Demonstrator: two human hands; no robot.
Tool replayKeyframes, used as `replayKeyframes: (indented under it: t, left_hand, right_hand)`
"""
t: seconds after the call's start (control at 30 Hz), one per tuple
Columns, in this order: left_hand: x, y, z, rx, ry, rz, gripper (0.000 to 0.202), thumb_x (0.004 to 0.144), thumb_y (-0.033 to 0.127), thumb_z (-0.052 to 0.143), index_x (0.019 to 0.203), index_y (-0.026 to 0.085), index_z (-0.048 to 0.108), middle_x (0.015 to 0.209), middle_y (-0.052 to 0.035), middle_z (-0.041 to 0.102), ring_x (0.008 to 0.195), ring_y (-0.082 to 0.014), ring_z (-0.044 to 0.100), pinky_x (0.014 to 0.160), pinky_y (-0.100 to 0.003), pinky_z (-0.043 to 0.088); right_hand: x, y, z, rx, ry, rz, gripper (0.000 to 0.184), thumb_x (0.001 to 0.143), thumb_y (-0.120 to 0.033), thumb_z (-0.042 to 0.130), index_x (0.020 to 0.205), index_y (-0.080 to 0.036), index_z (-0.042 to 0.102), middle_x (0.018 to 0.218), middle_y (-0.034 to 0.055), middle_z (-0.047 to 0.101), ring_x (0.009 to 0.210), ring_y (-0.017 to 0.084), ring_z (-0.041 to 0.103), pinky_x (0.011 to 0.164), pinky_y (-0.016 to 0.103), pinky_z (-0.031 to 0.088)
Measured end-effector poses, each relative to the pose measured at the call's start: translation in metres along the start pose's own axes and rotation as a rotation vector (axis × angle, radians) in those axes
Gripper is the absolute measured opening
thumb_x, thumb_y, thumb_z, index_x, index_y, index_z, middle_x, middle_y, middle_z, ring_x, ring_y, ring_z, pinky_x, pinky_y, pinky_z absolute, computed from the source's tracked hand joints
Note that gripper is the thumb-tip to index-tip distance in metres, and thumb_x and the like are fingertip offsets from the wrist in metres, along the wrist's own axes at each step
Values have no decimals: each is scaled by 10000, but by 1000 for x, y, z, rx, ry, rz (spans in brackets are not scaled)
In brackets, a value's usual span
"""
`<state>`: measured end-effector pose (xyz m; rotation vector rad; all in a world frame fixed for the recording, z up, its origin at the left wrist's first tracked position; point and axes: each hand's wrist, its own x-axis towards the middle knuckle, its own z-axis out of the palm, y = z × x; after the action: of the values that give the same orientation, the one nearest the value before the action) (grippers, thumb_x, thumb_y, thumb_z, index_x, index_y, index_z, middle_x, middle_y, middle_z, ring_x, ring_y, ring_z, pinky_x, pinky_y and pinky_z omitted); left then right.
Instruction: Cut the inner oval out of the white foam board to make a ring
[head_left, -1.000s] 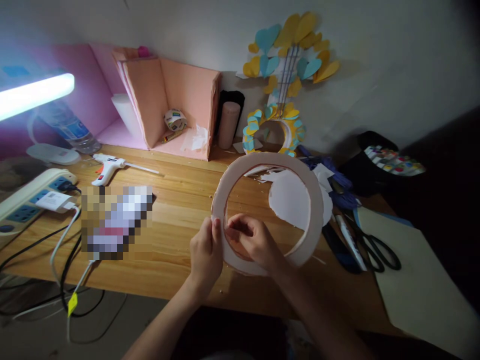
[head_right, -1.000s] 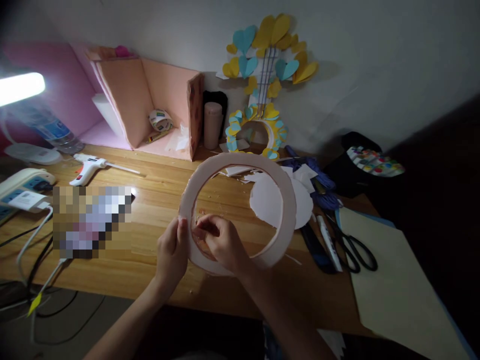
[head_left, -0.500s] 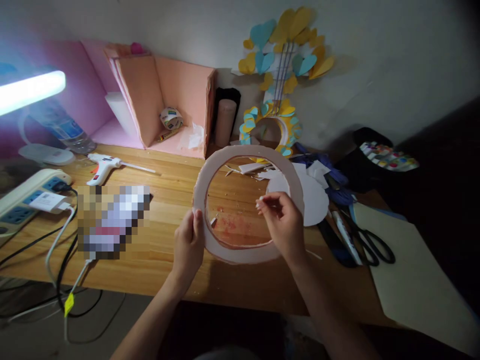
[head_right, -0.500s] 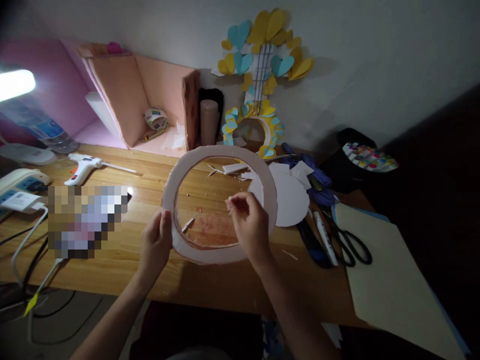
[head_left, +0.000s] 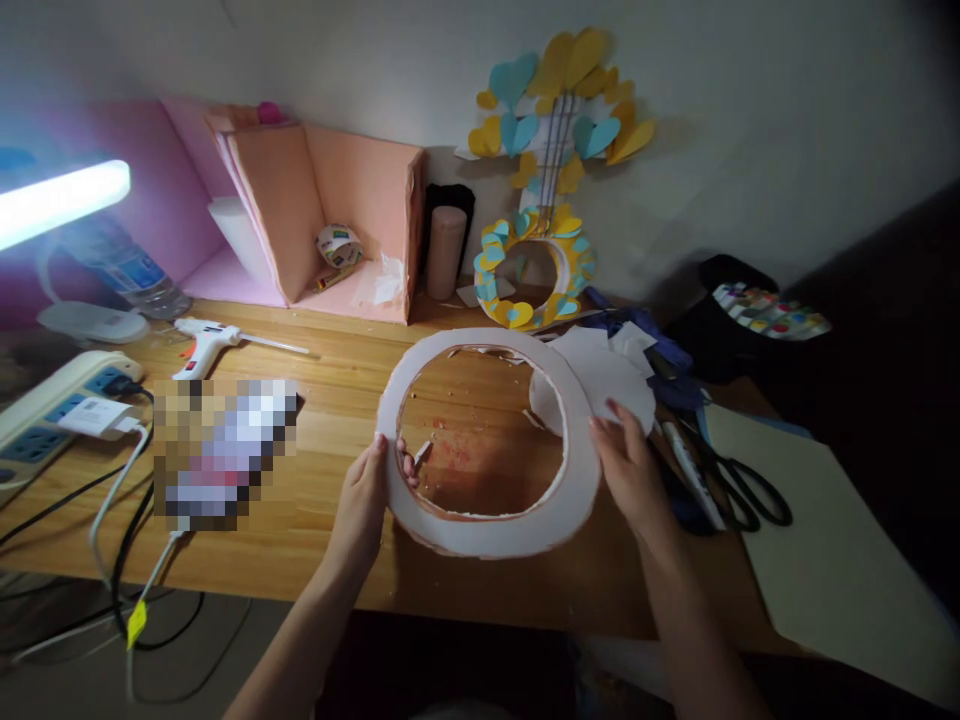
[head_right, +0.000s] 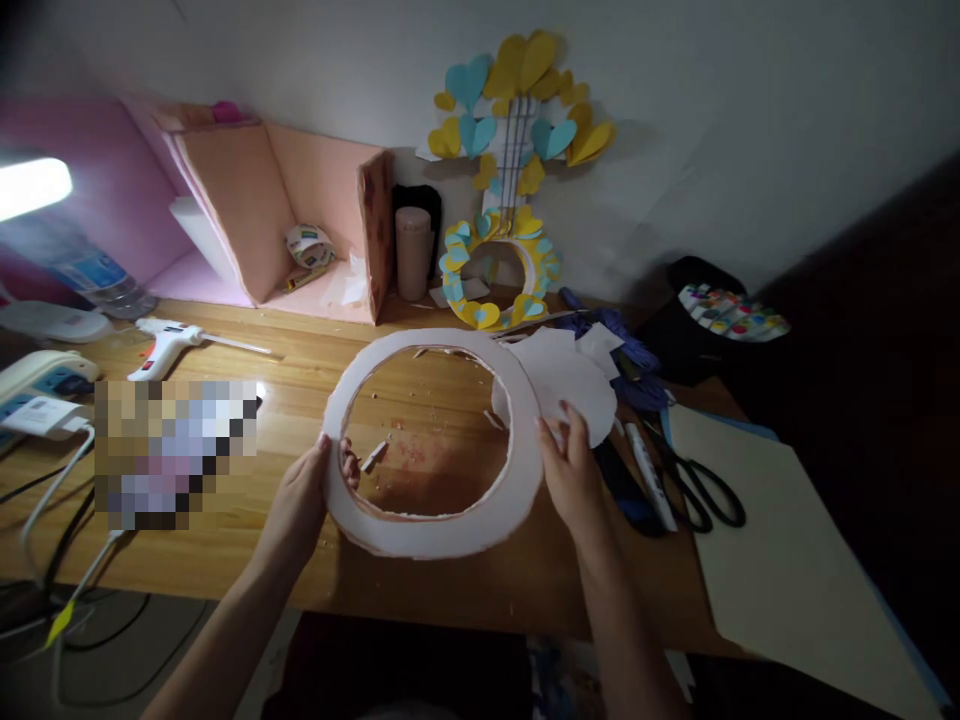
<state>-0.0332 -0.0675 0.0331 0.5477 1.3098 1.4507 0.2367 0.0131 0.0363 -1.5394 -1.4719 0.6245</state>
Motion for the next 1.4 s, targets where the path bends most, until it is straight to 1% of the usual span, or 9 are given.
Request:
replayKeyframes:
  t: [0.13, 0.33, 0.57, 0.77, 0.87, 1.0, 1.07, 1.23, 1.4]
  left_hand:
    - [-2, 1, 5, 2, -23, -30, 397, 780, 546, 585, 726, 152, 572, 548, 17, 583, 485, -106, 528, 486, -208, 407]
    - [-3, 5, 2, 18, -168, -105, 488, 795, 573, 569, 931, 116, 671, 810, -101, 721, 744, -196, 666, 696, -289, 512]
    - [-6, 9, 2, 24, -209, -23, 607, 726, 631, 615, 1120, 170, 626, 1220, -156, 620, 1105, -292, 590, 894, -418, 495]
    - [-17, 41, 5, -154, -261, -51, 853, 612, 859, 447, 1048, 164, 680, 1201, -168, 633, 1116, -343, 576, 866, -446, 510]
    - [-21, 44, -2, -65, -138, -101, 626, 608, 605, 729, 1050, 166, 664, 1106, -148, 680, 994, -298, 641, 804, -370, 532]
    - [-23, 35, -17, 76, -44, -181, 571, 664, 395, 766, 1149, 151, 587, 771, -51, 700, 586, -159, 631, 506, -238, 493]
    - [-24, 30, -25, 96, -47, -202, 587, 672, 409, 753, 1162, 144, 570, 673, -14, 658, 496, -128, 573, 429, -209, 439]
    - [-29, 25, -33, 89, -97, -278, 550, 668, 417, 751, 1107, 136, 577, 603, 0, 627, 427, -108, 524, 392, -195, 405]
    - [-31, 23, -35, 70, -149, -325, 483, 688, 411, 738, 1063, 146, 589, 592, -1, 630, 412, -102, 514, 407, -199, 415]
  right_hand:
    - [-13, -1, -9, 290, -317, 272, 458, 793, -614, 504, 862, -188, 658, 652, 84, 694, 532, 212, 612, 445, 296, 454]
    - [-21, -11, -13, 440, -118, 286, 402, 770, -582, 558, 712, -189, 619, 506, 43, 634, 408, 179, 557, 385, 283, 414]
    - [-36, -5, -23, 182, 238, -265, 366, 884, -469, 435, 1013, -180, 619, 773, 100, 712, 788, 271, 673, 752, 466, 525]
    - [-59, -15, -23, -446, -185, -850, 587, 855, -149, 432, 1345, -472, 426, 976, -9, 702, 884, 206, 658, 824, 401, 518]
    - [-81, -20, -6, -497, -372, -904, 649, 876, -146, 418, 1430, -450, 270, 983, 22, 695, 902, 244, 654, 873, 416, 516]
    - [-96, -25, 7, -349, -639, -951, 611, 854, -405, 573, 1424, -373, 353, 1071, 51, 674, 1004, 269, 626, 937, 392, 507]
    - [-87, -27, 8, -250, -650, -900, 604, 811, -489, 613, 1372, -340, 448, 1126, 61, 649, 1061, 257, 602, 933, 367, 510]
    - [-27, -18, 20, -221, -289, -632, 261, 865, -263, 586, 1126, -255, 599, 1000, 67, 625, 985, 230, 600, 876, 414, 506]
    - [9, -6, 43, -325, -366, -640, 66, 857, -188, 591, 922, -199, 592, 912, 62, 597, 877, 207, 586, 786, 356, 500]
